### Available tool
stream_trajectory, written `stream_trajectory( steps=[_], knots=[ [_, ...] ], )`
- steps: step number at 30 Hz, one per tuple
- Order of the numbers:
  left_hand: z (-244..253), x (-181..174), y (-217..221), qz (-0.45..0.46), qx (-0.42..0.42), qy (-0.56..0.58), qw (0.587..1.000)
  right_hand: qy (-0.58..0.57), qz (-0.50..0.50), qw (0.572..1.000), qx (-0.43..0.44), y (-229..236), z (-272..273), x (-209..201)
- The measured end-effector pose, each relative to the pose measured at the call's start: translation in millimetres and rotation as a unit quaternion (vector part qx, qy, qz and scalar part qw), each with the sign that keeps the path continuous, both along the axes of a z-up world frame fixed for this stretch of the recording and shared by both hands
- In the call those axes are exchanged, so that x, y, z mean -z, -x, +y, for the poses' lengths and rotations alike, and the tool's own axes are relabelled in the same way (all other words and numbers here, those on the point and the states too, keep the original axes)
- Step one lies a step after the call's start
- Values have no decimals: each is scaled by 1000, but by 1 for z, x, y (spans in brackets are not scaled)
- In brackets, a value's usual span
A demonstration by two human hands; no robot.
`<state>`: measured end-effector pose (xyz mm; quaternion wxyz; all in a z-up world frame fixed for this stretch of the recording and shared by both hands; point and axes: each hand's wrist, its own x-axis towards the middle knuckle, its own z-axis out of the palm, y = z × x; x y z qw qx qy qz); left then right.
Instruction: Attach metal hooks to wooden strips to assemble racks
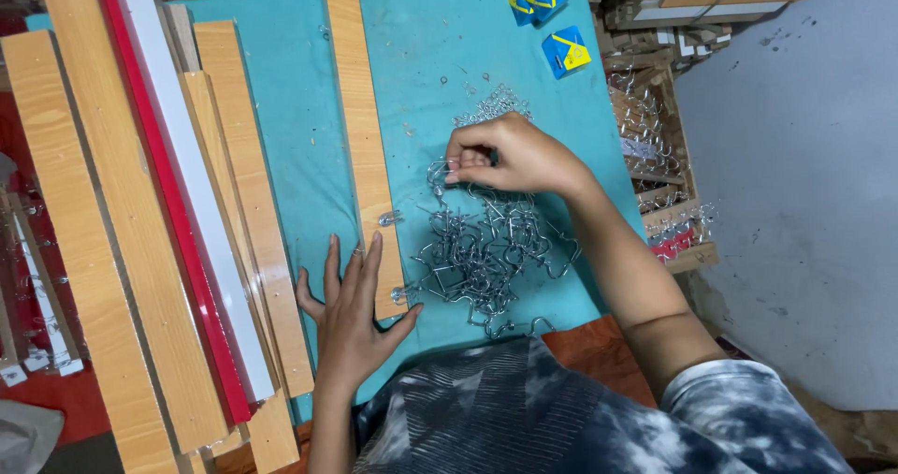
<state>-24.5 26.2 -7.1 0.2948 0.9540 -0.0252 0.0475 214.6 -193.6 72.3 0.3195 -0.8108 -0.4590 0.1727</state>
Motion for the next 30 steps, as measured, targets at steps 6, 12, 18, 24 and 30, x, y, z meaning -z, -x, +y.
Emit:
stream_trajectory(
  steps=[6, 12, 18, 24, 30],
  knots=[
    [-5, -28, 8, 35, -41, 68, 996, -87, -84, 993, -3, 23, 3, -18],
    [-15, -85, 10, -87, -161, 55, 982, -132, -188, 973, -4, 58, 7, -18],
    [-31, -89, -32, -146, -129, -27, 980, -138, -230, 963, -33, 80, 19, -22],
    [-29, -85, -46, -179, -169, -53, 968, -117, -330, 937, 19, 71, 25, -17],
    [-23, -74, -40, -157, -197, -9, 968, -184, 87, 970, 132, 26, 37, 32]
  ],
)
